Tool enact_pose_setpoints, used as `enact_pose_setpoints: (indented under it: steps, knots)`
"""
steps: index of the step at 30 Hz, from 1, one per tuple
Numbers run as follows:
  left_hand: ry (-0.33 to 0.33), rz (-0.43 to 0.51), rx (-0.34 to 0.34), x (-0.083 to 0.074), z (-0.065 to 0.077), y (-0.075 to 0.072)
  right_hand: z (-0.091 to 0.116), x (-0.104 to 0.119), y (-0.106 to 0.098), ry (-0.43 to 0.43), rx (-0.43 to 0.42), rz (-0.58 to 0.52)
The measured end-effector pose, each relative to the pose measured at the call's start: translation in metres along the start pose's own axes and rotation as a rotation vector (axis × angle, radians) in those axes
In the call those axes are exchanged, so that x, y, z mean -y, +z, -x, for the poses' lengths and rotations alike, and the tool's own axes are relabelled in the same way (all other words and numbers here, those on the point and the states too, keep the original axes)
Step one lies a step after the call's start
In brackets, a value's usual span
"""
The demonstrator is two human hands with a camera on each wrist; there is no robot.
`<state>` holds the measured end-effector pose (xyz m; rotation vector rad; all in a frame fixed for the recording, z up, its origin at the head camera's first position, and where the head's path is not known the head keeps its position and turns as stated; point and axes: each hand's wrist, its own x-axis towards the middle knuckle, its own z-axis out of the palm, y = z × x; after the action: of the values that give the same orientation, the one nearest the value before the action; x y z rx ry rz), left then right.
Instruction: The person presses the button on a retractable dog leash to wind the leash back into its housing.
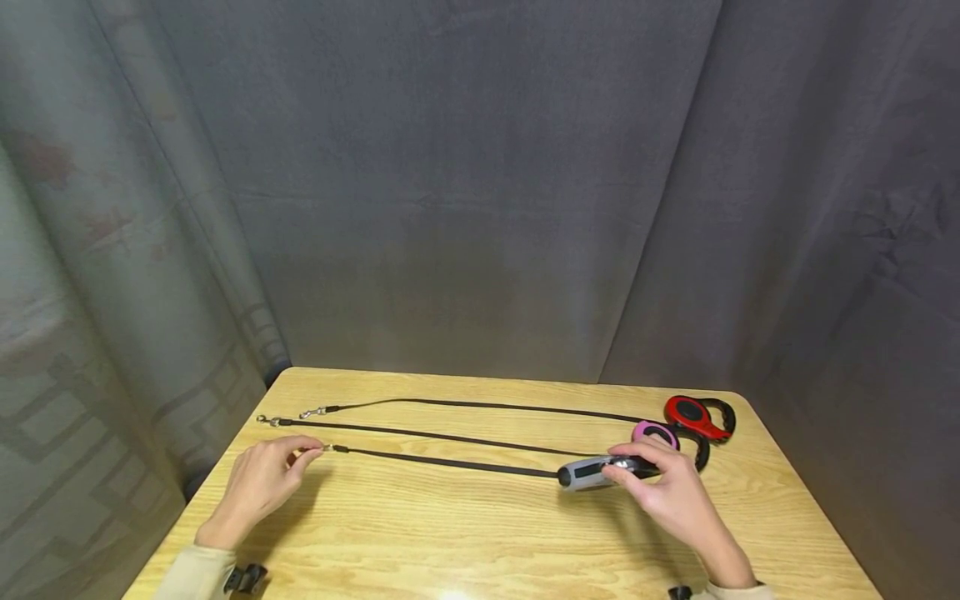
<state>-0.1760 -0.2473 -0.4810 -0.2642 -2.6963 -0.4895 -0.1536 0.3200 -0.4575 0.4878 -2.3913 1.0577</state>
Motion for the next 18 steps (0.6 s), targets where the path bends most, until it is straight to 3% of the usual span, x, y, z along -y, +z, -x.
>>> enact_pose_setpoints:
  steps: [18]
  knots:
    - [-0.014, -0.001, 0.011, -0.0029, -0.0002, -0.0008, 0.0011, 0.0048, 0.0045, -0.006, 0.027, -0.042]
